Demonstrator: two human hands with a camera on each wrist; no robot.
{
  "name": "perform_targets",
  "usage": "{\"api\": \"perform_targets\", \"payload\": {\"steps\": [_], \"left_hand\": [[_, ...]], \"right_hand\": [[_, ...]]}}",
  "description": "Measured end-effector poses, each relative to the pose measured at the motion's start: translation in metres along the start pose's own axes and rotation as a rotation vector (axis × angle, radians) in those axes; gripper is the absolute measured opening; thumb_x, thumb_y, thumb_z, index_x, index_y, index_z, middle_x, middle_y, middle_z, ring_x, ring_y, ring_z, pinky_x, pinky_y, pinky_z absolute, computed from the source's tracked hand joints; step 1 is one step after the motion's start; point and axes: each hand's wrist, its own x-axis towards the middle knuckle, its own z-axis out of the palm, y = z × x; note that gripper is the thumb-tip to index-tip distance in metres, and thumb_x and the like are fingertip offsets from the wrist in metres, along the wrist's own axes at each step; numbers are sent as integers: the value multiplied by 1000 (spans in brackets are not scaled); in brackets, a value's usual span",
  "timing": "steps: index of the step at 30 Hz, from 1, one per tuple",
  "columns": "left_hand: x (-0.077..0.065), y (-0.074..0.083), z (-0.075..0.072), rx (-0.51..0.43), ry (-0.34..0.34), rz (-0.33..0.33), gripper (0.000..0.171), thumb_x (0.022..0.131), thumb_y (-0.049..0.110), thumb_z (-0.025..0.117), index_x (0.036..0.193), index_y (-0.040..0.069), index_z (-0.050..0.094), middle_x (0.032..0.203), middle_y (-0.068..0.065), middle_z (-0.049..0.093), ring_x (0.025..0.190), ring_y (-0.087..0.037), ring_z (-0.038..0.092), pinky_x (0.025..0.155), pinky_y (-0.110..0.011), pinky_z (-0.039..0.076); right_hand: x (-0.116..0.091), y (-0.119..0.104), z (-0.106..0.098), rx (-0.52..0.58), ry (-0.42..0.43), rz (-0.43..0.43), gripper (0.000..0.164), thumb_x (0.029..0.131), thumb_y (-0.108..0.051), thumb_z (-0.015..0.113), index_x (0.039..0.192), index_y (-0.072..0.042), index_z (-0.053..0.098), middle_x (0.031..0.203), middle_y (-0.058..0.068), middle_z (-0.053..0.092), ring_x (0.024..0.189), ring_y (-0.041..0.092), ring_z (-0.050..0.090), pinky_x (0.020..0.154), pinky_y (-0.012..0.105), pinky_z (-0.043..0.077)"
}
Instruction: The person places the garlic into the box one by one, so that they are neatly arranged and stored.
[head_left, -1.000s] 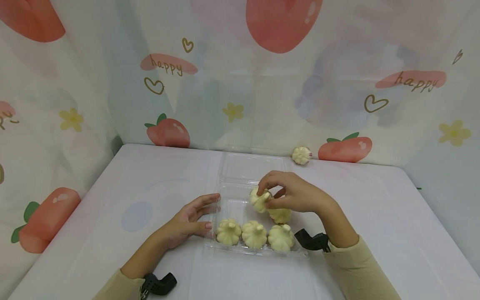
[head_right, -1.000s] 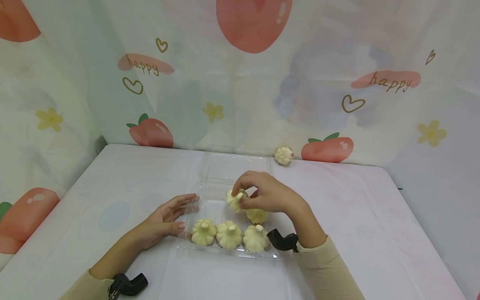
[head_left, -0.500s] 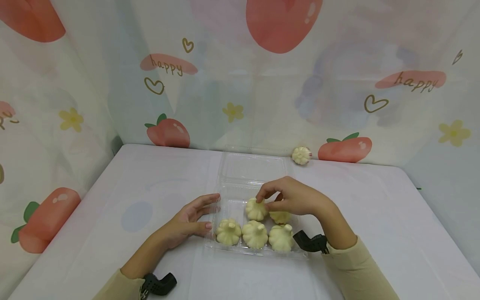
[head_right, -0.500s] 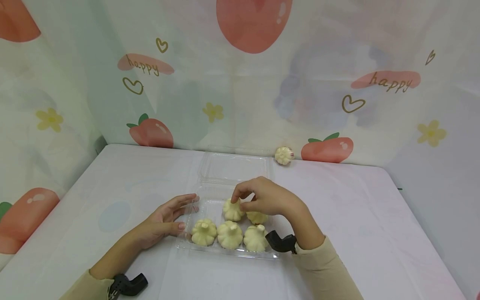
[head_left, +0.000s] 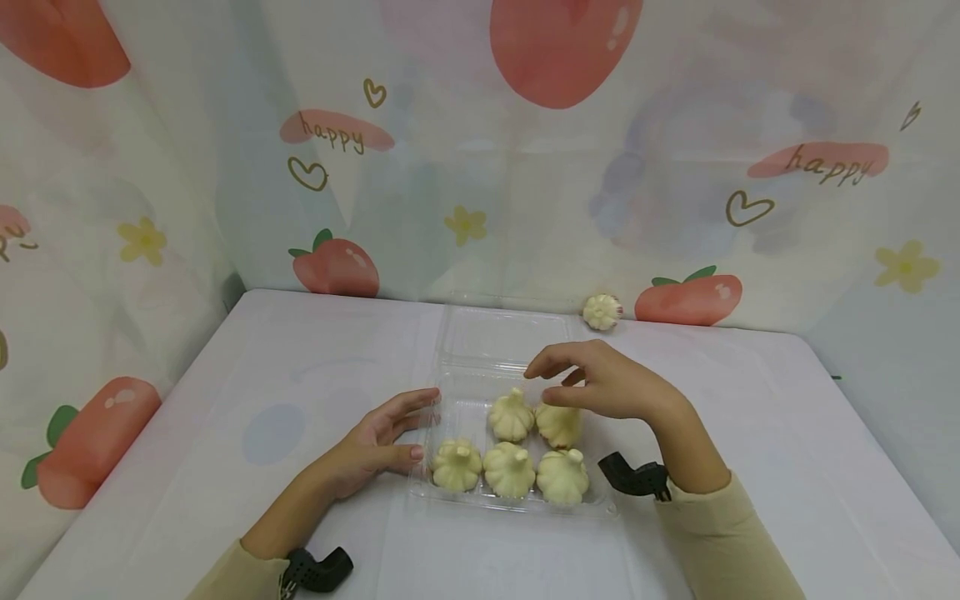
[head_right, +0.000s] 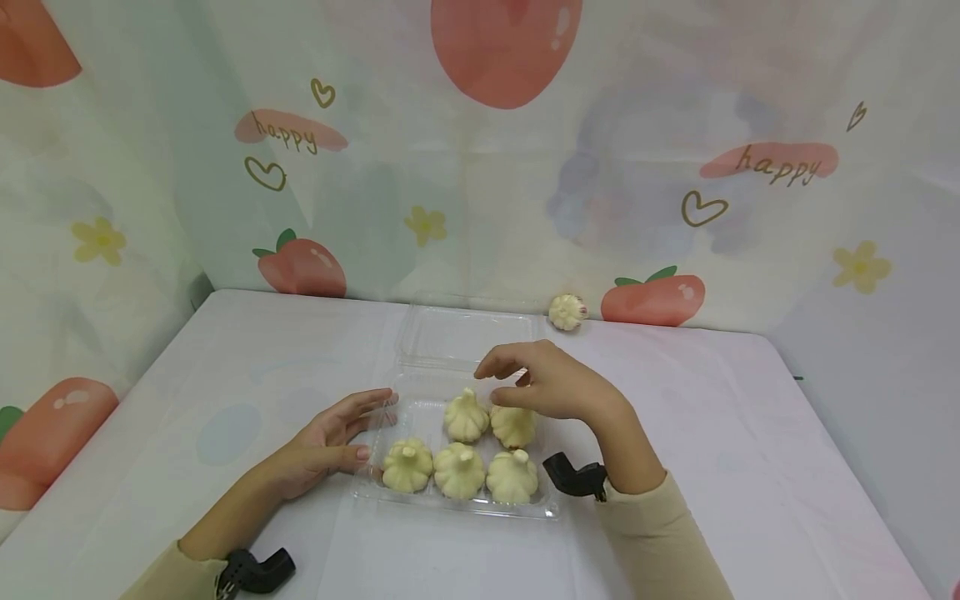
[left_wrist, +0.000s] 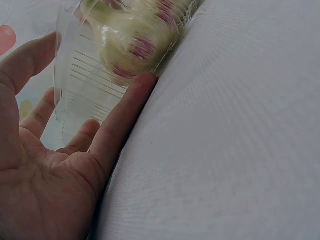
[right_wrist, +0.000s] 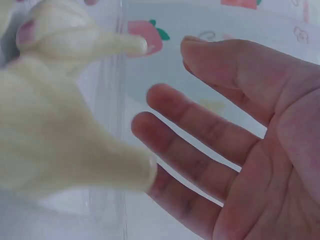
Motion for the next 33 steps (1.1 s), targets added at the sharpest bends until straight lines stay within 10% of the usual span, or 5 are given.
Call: {"api": "perform_targets", "payload": {"steps": [16, 33], "left_hand": [[0, 0, 1, 6, 1, 1, 74, 93, 2, 63, 157, 13, 28, 165, -7, 20, 148, -38, 22, 86, -40, 56], [1, 0, 1, -2, -4, 12, 75, 93, 2, 63, 157, 11, 26, 165, -10, 18, 148, -39, 22, 85, -42, 57]], "right_hand": [[-12, 51, -22, -42, 432, 143, 37, 93, -20, 71, 128, -11, 62, 129, 8, 64, 119, 34, 61, 93, 51, 52], [-15, 97, -19, 90, 701, 303, 59, 94, -13, 67, 149, -12, 46, 152, 12, 45, 137, 39, 45, 100, 58, 46]]}}
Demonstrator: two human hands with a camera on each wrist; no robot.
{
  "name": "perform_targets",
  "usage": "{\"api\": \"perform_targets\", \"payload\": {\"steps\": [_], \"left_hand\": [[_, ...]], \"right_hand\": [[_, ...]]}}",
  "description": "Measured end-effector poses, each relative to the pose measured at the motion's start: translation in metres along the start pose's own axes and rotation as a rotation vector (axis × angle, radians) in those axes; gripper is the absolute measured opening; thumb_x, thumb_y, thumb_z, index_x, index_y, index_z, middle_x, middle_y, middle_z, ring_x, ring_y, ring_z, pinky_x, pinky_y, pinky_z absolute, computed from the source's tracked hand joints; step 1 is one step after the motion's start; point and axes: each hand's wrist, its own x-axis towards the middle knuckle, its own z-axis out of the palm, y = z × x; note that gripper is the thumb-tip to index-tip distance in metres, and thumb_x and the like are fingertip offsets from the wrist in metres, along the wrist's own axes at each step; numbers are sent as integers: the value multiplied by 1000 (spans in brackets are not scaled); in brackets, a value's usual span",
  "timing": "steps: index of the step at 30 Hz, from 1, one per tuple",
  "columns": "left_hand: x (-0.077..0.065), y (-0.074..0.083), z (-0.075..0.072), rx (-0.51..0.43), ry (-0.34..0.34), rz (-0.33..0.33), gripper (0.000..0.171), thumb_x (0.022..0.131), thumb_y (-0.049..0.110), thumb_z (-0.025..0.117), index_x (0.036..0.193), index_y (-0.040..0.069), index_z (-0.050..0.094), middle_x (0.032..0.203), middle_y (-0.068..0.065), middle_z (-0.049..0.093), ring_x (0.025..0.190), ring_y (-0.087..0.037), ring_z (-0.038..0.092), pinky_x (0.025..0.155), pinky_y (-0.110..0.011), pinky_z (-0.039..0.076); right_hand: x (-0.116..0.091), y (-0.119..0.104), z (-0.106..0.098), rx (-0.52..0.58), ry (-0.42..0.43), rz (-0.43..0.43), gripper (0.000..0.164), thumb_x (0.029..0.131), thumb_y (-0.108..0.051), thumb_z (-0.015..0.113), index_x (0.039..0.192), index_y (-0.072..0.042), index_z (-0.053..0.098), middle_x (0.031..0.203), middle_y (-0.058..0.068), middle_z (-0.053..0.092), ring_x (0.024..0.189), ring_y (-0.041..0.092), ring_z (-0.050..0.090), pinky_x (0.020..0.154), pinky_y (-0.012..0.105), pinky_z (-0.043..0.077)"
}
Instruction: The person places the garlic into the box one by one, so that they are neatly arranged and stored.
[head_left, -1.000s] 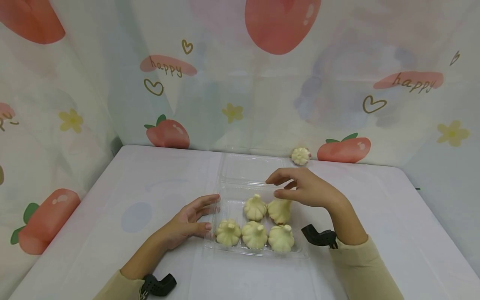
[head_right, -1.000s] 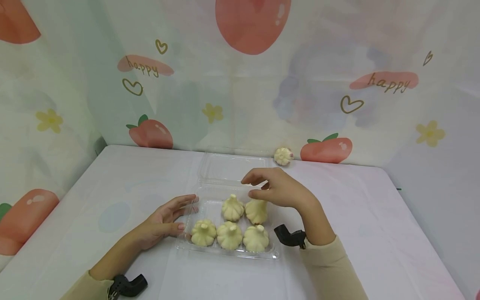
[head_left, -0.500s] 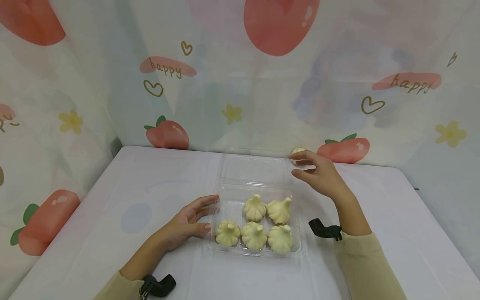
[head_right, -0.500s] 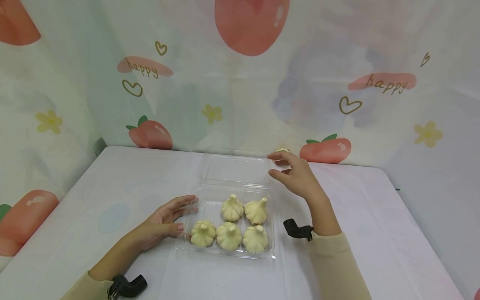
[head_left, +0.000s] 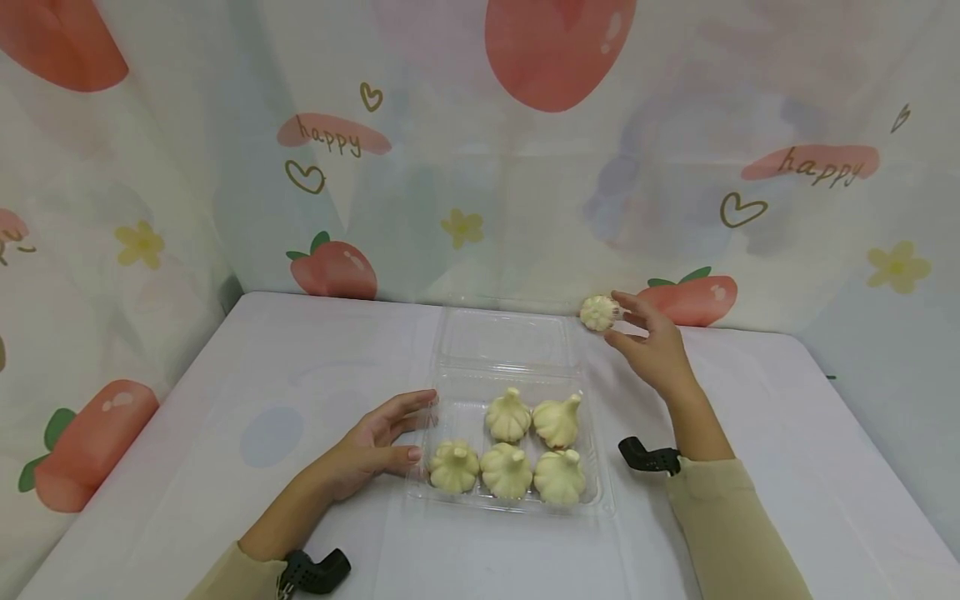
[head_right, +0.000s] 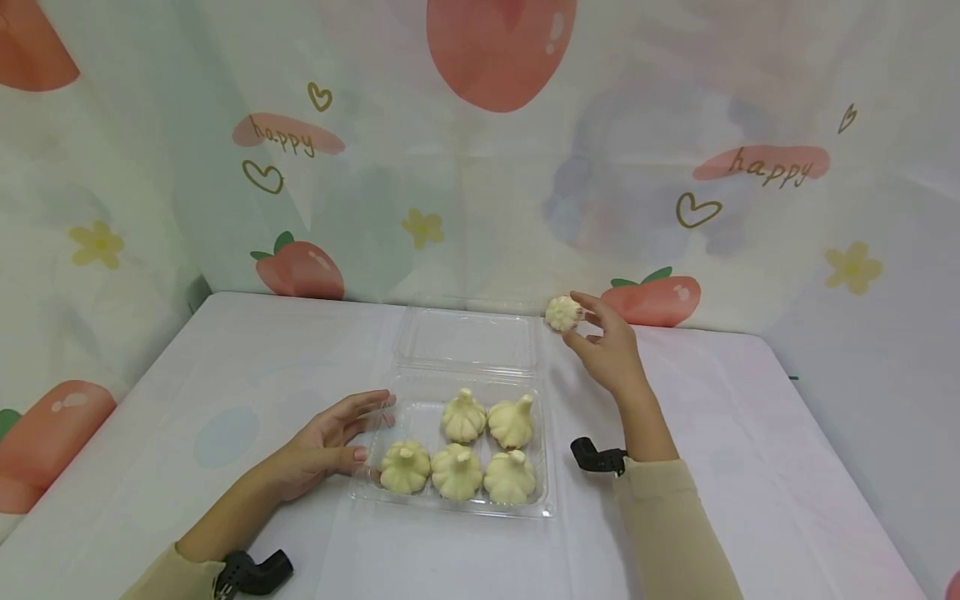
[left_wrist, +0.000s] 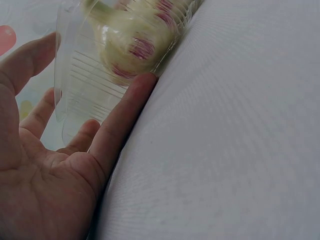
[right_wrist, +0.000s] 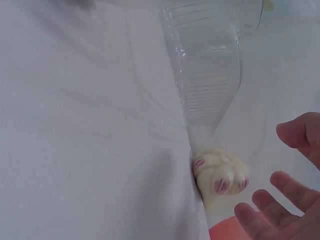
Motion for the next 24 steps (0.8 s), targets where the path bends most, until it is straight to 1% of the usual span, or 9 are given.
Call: {"api": "perform_targets", "payload": {"steps": [2, 5, 9, 11, 14, 16, 20, 22, 24], "left_hand": [[0, 0, 0, 1, 0, 1, 75, 93, 2, 63, 157, 11, 26, 165, -10, 18, 148, -39, 22, 84, -42, 57], [0, 0, 0, 1, 0, -2, 75, 93, 2, 63, 157, 11, 26, 165, -10, 18, 148, -39, 22, 85, -42, 56], [0, 1, 0, -5, -4, -7, 75, 93, 3, 63, 157, 11, 26, 165, -9, 19, 148, -39, 21, 85, -42, 56], [-1, 1, 0, -10, -3, -7, 74, 93, 3, 63, 157, 11, 27, 165, -9, 19, 148, -39, 21, 85, -42, 56], [-1, 1, 0, -13, 0, -6, 74, 93, 3, 64, 157, 12, 28, 165, -9, 20, 148, -39, 22, 84, -41, 57], [-1, 1, 0, -16, -1, -5, 73, 93, 2, 63, 157, 12, 29, 165, -10, 20, 147, -38, 23, 84, -41, 57], [-1, -1, 0, -15, -10, -2, 73, 94, 1, 62, 157, 12, 28, 165, -11, 19, 147, -37, 25, 84, -39, 57], [-1, -1, 0, -18, -11, 1, 73, 94, 1, 62, 157, 12, 28, 165, -12, 19, 146, -37, 26, 84, -40, 57], [-1, 0, 0, -16, -6, 3, 73, 93, 1, 63, 157, 12, 29, 165, -12, 19, 146, -37, 26, 84, -41, 57]], "right_hand": [[0, 4, 1, 16, 6, 40, 62, 94, -13, 67, 151, -14, 44, 155, 12, 41, 139, 40, 42, 102, 59, 44], [1, 11, 2, 38, -6, 81, 66, 93, -12, 67, 153, -15, 41, 156, 15, 39, 139, 44, 40, 104, 60, 42], [0, 17, 2, 55, -52, 113, 69, 93, -12, 67, 155, -15, 37, 157, 20, 35, 139, 49, 38, 106, 61, 39], [1, 18, 4, 62, -81, 122, 71, 93, -14, 67, 156, -16, 34, 159, 19, 32, 139, 50, 37, 107, 61, 38], [1, 18, 6, 48, -116, 108, 73, 94, -16, 67, 157, -18, 32, 163, 15, 24, 140, 50, 35, 107, 63, 36], [3, 19, 8, 20, -143, 84, 73, 94, -16, 67, 157, -18, 32, 166, 14, 17, 144, 49, 29, 108, 63, 36], [7, 21, 11, -103, -208, 27, 77, 93, -18, 69, 158, -18, 29, 167, 16, 3, 149, 46, 15, 108, 65, 34], [8, 20, 12, -156, -234, -3, 80, 92, -18, 70, 159, -16, 27, 167, 18, 2, 149, 47, 13, 107, 66, 34], [10, 19, 14, -191, -228, -43, 81, 90, -16, 71, 159, -13, 27, 164, 23, 10, 146, 49, 21, 105, 66, 37]]}}
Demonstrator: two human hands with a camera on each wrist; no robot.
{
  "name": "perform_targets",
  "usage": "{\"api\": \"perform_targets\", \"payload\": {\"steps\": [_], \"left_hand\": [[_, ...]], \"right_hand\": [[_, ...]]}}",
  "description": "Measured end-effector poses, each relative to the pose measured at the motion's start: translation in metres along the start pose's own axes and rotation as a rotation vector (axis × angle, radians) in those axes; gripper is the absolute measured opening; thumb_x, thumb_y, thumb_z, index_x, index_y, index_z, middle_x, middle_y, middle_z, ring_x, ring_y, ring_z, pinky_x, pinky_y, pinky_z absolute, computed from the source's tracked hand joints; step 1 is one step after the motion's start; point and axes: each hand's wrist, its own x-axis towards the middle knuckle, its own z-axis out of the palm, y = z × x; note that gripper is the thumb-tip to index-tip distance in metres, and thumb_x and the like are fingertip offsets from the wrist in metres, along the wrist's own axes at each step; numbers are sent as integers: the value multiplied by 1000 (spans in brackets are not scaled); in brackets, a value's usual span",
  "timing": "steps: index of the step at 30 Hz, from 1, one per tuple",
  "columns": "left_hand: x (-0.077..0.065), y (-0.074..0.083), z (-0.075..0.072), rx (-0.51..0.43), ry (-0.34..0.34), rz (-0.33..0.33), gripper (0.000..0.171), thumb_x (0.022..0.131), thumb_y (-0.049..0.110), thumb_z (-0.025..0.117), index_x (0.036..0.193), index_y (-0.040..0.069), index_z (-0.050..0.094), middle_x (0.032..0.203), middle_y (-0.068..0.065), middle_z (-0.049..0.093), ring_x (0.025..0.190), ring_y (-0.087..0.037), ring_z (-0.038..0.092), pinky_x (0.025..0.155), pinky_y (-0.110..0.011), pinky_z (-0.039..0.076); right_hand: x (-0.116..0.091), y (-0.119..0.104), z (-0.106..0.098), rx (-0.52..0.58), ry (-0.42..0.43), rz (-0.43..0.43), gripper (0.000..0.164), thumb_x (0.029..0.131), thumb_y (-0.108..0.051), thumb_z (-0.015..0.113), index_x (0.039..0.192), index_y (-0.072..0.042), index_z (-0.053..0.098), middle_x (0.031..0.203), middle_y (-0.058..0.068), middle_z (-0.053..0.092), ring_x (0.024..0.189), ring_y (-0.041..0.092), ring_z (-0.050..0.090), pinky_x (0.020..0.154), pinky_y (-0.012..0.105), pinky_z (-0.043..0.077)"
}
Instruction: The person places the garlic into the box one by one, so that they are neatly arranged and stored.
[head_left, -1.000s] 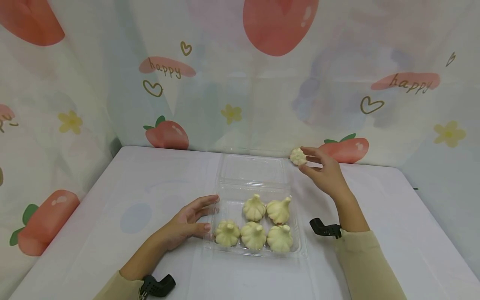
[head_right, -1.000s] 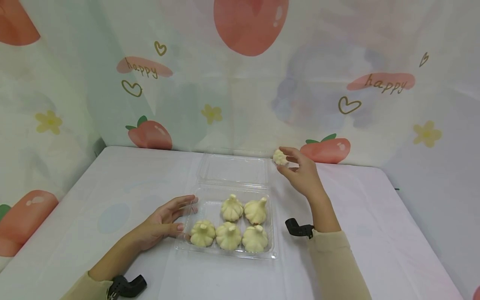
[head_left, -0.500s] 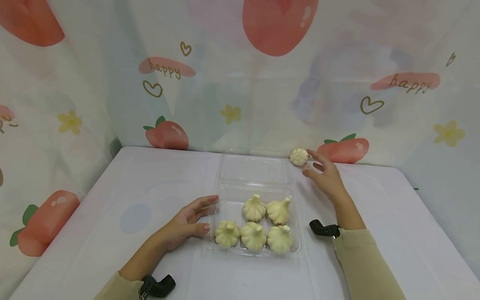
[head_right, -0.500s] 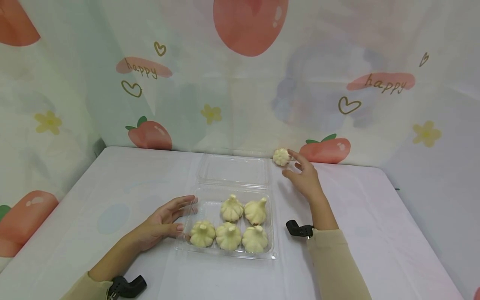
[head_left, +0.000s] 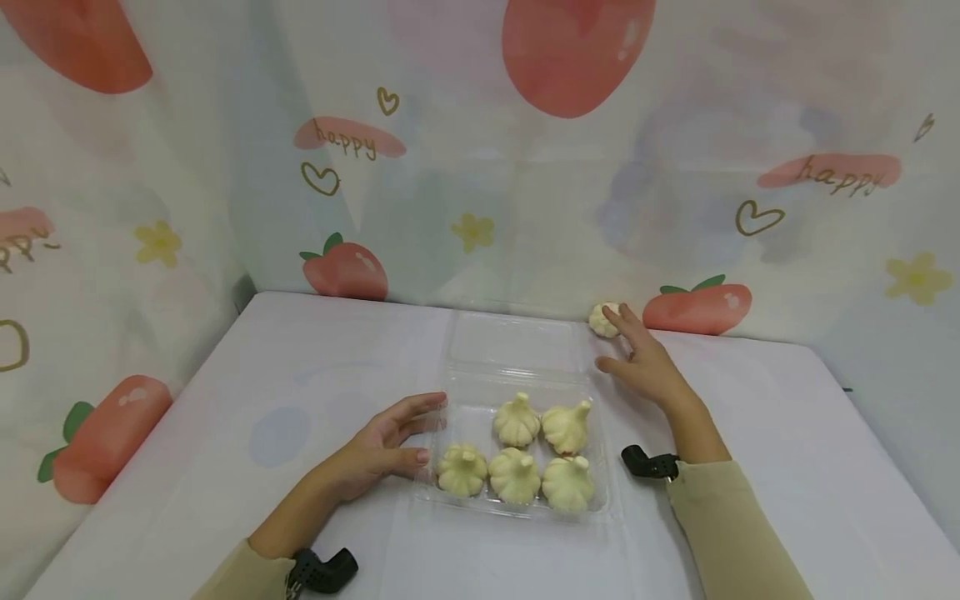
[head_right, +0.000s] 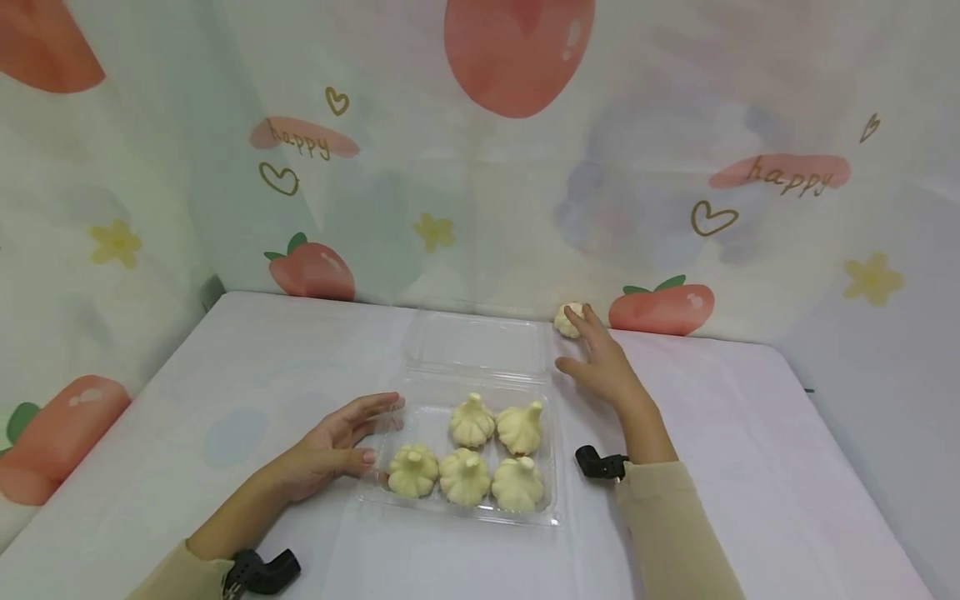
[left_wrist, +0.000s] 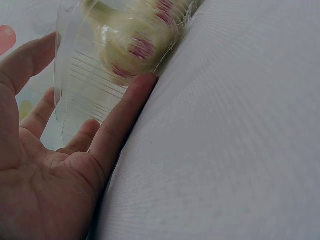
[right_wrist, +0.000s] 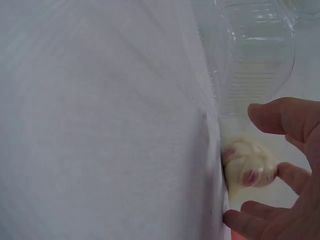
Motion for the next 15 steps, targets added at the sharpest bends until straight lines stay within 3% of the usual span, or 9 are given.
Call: {"api": "perform_targets", "payload": {"steps": [4, 7, 11, 13, 15], "left_hand": [[1, 1, 0, 6, 9, -4, 74, 92, 1, 64, 157, 12, 29, 165, -11, 20, 147, -37, 26, 84, -41, 57], [1, 1, 0, 11, 9, -6, 74, 92, 2, 64, 157, 12, 28, 165, -11, 20, 147, -37, 25, 85, -40, 57], [1, 1, 0, 15, 7, -7, 74, 93, 3, 64, 157, 12, 28, 165, -10, 20, 147, -37, 25, 86, -40, 56], [1, 0, 0, 18, 6, -7, 74, 93, 4, 64, 157, 12, 28, 165, -10, 20, 147, -38, 25, 86, -40, 56], [1, 0, 0, 17, 6, -7, 74, 93, 3, 64, 157, 12, 28, 165, -10, 20, 147, -38, 25, 86, -41, 56]], "right_hand": [[-1, -1, 1, -37, 81, -14, 76, 89, -13, 70, 156, -11, 34, 134, 30, 39, 127, 47, 44, 94, 58, 43], [-3, -4, 1, -69, 98, 38, 73, 90, -17, 69, 155, -12, 37, 119, 28, 40, 115, 43, 50, 87, 52, 42], [-6, -11, -1, -113, 105, 98, 65, 90, -21, 69, 150, -8, 45, 134, 34, 31, 119, 48, 46, 91, 59, 43], [-7, -13, -2, -129, 131, 94, 55, 89, -20, 70, 141, -5, 55, 145, 35, 26, 126, 53, 41, 98, 65, 39], [-7, -15, -3, -142, 153, 87, 43, 88, -19, 70, 128, -2, 63, 151, 32, 31, 132, 53, 39, 103, 66, 35]]}}
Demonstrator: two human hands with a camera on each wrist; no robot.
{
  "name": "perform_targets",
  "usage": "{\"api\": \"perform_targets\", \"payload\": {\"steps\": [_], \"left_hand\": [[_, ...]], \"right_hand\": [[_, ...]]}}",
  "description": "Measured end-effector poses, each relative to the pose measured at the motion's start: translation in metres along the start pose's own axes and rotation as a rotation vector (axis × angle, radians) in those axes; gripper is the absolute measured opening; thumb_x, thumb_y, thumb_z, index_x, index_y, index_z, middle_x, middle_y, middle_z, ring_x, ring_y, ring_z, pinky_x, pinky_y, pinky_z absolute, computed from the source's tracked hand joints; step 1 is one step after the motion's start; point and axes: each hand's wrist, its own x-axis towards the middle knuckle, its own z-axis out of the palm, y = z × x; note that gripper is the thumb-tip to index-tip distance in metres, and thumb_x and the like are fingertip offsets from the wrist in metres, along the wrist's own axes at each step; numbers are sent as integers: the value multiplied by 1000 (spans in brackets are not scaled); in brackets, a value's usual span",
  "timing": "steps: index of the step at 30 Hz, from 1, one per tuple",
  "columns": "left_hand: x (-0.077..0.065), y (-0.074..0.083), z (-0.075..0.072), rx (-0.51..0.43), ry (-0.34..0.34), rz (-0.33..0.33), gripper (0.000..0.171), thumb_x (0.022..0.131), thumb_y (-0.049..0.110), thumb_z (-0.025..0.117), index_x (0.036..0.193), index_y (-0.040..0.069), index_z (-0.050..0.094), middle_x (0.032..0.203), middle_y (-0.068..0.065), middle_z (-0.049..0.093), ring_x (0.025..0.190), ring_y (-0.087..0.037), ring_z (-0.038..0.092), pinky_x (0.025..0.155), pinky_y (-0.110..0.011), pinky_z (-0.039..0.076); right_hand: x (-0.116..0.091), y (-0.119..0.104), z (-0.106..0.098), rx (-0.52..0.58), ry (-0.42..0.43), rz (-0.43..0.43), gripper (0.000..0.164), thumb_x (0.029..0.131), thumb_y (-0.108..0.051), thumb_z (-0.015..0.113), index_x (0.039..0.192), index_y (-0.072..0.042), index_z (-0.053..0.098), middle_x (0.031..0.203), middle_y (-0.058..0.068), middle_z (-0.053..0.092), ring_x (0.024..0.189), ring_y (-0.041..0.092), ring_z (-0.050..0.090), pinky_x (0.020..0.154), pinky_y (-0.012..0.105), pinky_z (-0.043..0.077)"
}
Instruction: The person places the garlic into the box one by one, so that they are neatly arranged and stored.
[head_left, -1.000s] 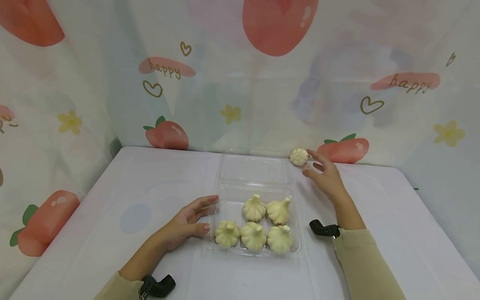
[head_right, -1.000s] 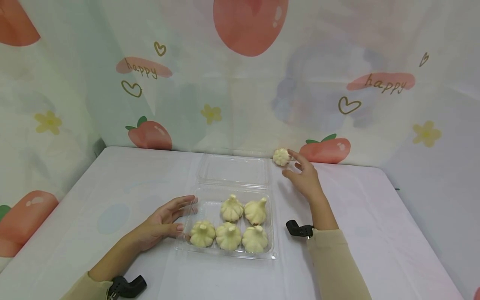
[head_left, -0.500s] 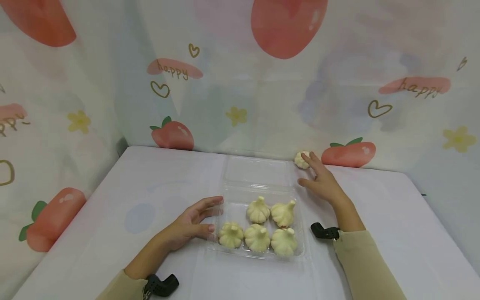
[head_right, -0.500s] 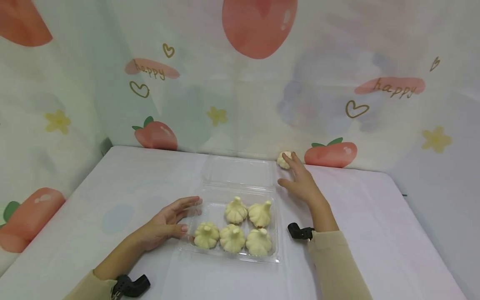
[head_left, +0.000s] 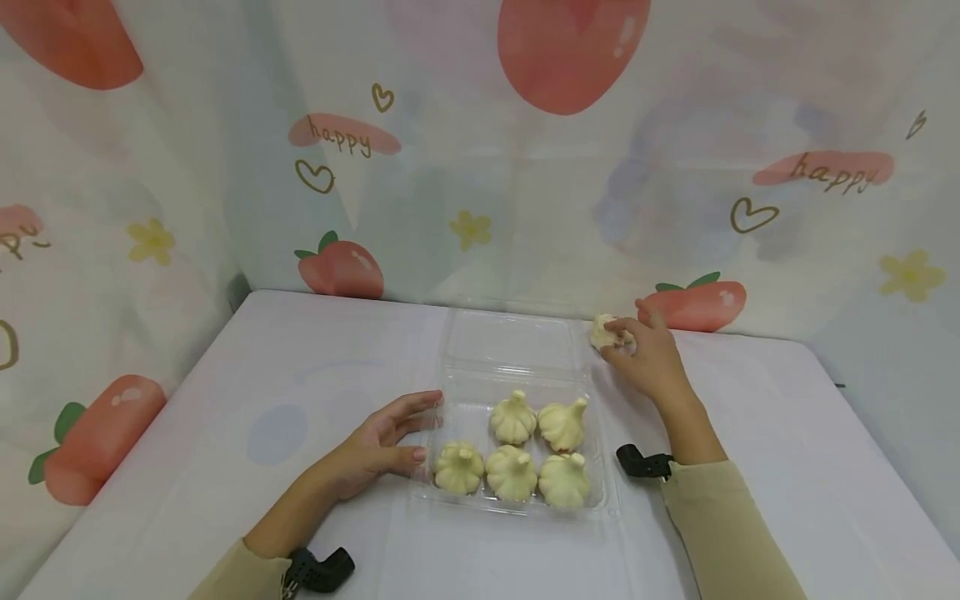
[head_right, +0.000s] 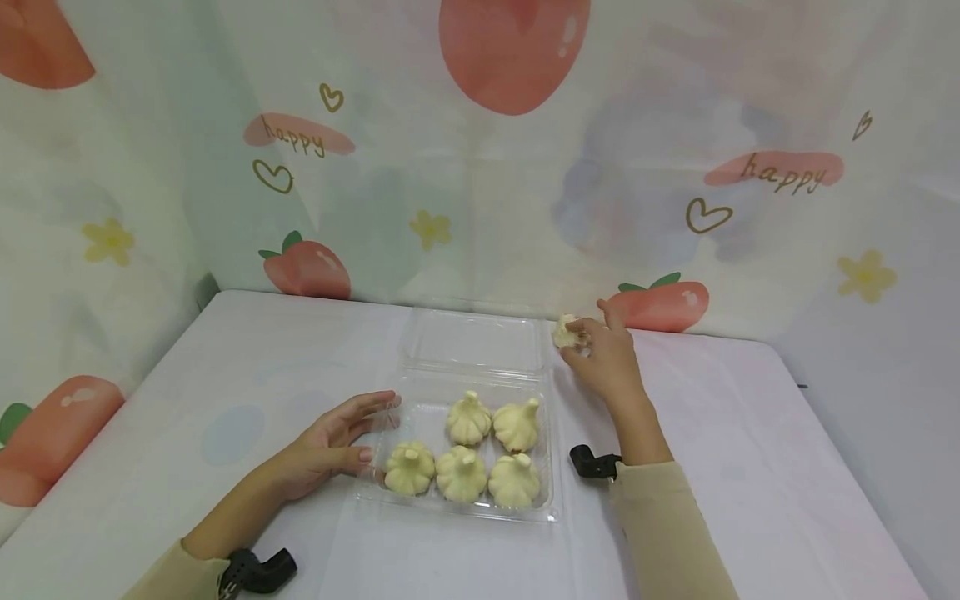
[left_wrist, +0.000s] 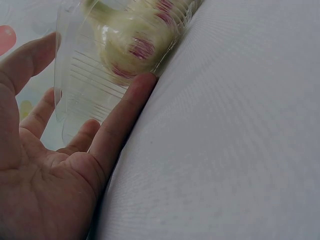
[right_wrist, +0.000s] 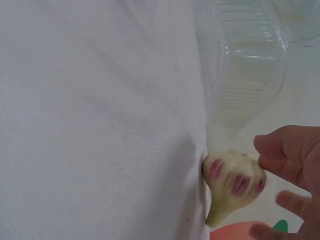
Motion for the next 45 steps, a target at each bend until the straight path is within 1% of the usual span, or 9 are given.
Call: {"api": "perform_targets", "payload": {"steps": [5, 9, 13, 19, 22, 26, 30, 33, 45], "left_hand": [[0, 0, 0, -2, 0, -2, 74, 93, 3, 63, 157, 13, 28, 165, -8, 20, 147, -38, 24, 86, -43, 56], [0, 0, 0, -1, 2, -1, 74, 93, 4, 64, 157, 13, 29, 165, -7, 21, 147, -38, 24, 86, -43, 56], [0, -1, -1, 1, 1, 2, 73, 93, 4, 64, 157, 13, 29, 165, -8, 21, 147, -37, 25, 86, -43, 56], [0, 0, -1, 4, 0, 3, 73, 93, 4, 64, 157, 13, 29, 165, -9, 21, 147, -37, 25, 86, -41, 56], [0, 0, 0, 1, -1, 5, 73, 93, 4, 64, 157, 14, 30, 165, -9, 20, 147, -37, 25, 86, -41, 56], [0, 0, 0, -7, -2, 2, 73, 93, 4, 64, 157, 14, 29, 165, -9, 20, 147, -37, 25, 85, -42, 57], [0, 0, 0, -11, -3, -3, 74, 93, 5, 65, 157, 13, 28, 165, -10, 19, 147, -37, 25, 85, -43, 57], [0, 1, 0, -12, -2, -3, 74, 93, 5, 65, 157, 13, 28, 165, -10, 19, 147, -37, 25, 86, -43, 57], [0, 0, -1, -7, 1, -5, 73, 93, 6, 65, 157, 14, 30, 165, -8, 21, 147, -37, 25, 87, -42, 56]], "right_hand": [[0, 0, 0, 11, -11, 9, 42, 87, -17, 70, 125, -4, 57, 129, 23, 58, 118, 41, 54, 95, 59, 42], [-1, 0, -3, -28, -61, 33, 57, 86, -18, 69, 139, -5, 54, 119, 25, 57, 106, 40, 55, 87, 55, 44], [-2, 1, -4, -62, -73, 45, 48, 84, -18, 68, 130, -4, 62, 117, 25, 55, 100, 39, 53, 82, 53, 43], [0, 2, -3, 1, -13, 32, 26, 82, -13, 72, 106, -3, 68, 151, 35, 28, 127, 53, 43, 101, 63, 36], [0, 2, -4, 38, -96, 38, 23, 91, -20, 67, 103, -1, 70, 146, 35, 36, 130, 51, 41, 100, 61, 38], [-3, 2, -7, 50, -234, 37, 31, 98, -20, 57, 124, -6, 65, 130, 26, 56, 120, 42, 50, 94, 56, 41], [-3, 3, -11, 22, -245, 29, 71, 93, -19, 65, 156, -21, 33, 144, 29, 47, 125, 49, 48, 100, 66, 36], [-3, 2, -15, -17, -221, 69, 93, 88, -25, 73, 161, -23, 16, 147, 30, 43, 130, 52, 43, 103, 69, 32], [-11, -3, -34, -79, -330, 132, 56, 85, -37, 76, 130, -8, 60, 134, 26, 57, 120, 45, 52, 90, 56, 45]]}}
